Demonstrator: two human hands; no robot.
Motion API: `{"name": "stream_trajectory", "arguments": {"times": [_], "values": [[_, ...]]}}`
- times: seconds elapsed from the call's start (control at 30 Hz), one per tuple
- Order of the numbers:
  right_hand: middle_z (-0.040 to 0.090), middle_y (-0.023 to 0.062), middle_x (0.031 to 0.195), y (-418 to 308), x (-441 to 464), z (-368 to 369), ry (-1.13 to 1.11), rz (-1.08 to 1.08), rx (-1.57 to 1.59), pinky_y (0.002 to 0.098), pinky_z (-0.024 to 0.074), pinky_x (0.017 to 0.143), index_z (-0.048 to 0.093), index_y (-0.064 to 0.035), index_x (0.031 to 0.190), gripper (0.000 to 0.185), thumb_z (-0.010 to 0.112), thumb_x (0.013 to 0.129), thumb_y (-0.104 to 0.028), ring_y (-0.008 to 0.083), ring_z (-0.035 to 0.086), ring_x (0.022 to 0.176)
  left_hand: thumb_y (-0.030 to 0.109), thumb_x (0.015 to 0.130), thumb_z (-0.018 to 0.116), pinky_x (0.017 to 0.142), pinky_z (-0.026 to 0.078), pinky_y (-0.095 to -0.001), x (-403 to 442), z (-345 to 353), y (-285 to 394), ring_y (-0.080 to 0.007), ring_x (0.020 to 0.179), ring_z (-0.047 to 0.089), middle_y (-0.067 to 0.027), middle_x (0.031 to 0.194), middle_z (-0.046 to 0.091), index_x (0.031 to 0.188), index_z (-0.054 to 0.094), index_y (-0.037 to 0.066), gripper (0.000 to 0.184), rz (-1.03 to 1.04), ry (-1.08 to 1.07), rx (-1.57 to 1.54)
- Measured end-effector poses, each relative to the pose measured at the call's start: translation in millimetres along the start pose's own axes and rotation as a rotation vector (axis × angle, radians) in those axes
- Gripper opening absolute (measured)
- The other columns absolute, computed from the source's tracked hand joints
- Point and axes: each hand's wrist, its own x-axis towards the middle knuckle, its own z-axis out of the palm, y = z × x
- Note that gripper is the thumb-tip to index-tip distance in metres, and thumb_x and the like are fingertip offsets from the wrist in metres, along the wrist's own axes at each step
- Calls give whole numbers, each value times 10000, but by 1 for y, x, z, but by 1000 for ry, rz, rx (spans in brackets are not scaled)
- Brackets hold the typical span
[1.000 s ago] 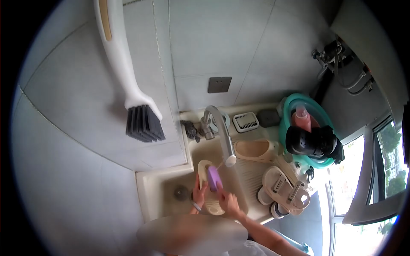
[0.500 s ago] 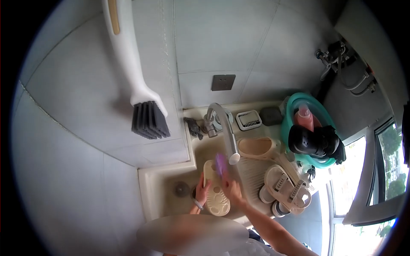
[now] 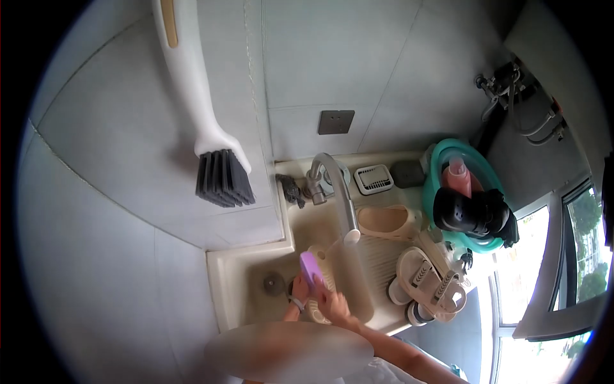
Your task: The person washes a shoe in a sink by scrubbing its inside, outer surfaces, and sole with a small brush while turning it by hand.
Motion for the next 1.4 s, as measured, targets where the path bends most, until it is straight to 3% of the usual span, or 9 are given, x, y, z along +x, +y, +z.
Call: {"name": "stream_trajectory", "arguments": {"times": [0.23, 0.3, 0.57, 0.73, 0.87, 0.97, 1.07, 1.3, 1.4], "values": [[607, 235, 689, 29, 44, 22, 89, 29, -25, 532, 495, 529, 621, -240, 1169, 304, 545, 876, -211, 434, 604, 609, 316, 1018, 384, 967, 385, -285, -5, 17, 6, -150, 1146, 505, -101, 1259, 569, 1350, 447, 5, 459, 223, -4, -123], [599, 250, 686, -6, 9, 8, 74, -20, 24, 540, 495, 583, 674, -190, 1032, 217, 526, 873, -195, 447, 599, 632, 251, 1027, 324, 945, 409, -275, -1, -1, 37, -132, 1095, 528, -78, 1206, 584, 1292, 514, 7, 408, -223, 31, 284], [608, 229, 751, 40, 53, 6, -1, 162, 20, 505, 482, 572, 575, -157, 1155, 276, 483, 911, -246, 438, 601, 721, 295, 1019, 375, 1063, 295, -283, -13, 21, 23, -161, 1266, 409, -99, 1369, 477, 1390, 388, -14, 483, 195, -80, -160], [614, 250, 729, 3, -14, -12, 100, -81, 20, 550, 494, 573, 574, -223, 1244, 358, 532, 888, -214, 446, 606, 671, 298, 1018, 365, 1058, 308, -289, -7, 11, 40, -171, 1254, 426, -98, 1353, 488, 1386, 403, 1, 474, 32, 16, -184], [607, 243, 763, 61, 23, 13, -4, 128, -12, 518, 484, 585, 638, -109, 932, 177, 521, 898, -238, 452, 596, 715, 318, 1020, 353, 1002, 365, -291, -26, 25, 44, -164, 1172, 479, -90, 1302, 517, 1380, 405, 10, 477, 97, 44, -198], [606, 254, 772, 58, 28, 9, -48, 160, -16, 504, 485, 605, 625, -131, 1061, 215, 548, 877, -211, 444, 608, 726, 336, 1021, 347, 944, 416, -291, -17, 19, 43, -152, 1090, 524, -77, 1235, 550, 1357, 433, 21, 468, 330, 53, -118], [601, 267, 754, 22, 3, 11, 217, -275, -44, 508, 494, 618, 585, -210, 1222, 350, 545, 875, -196, 441, 614, 711, 309, 1028, 335, 847, 458, -282, -3, 3, 33, -122, 957, 549, -60, 1106, 589, 1282, 498, 21, 418, -32, 43, -57], [609, 245, 708, 28, 43, 15, 33, 131, -44, 555, 498, 586, 586, -253, 1234, 349, 511, 893, -234, 455, 594, 631, 286, 1020, 384, 901, 433, -273, -7, 27, 4, -123, 1027, 536, -53, 1130, 587, 1259, 519, 1, 396, 254, 91, -188], [606, 240, 675, 2, 11, 12, 73, -74, 13, 543, 499, 550, 600, -239, 1206, 335, 519, 881, -226, 438, 599, 596, 316, 1019, 380, 861, 451, -290, -1, 9, 7, -124, 978, 560, -52, 1068, 616, 1236, 542, 26, 397, 49, 1, -317]]}}
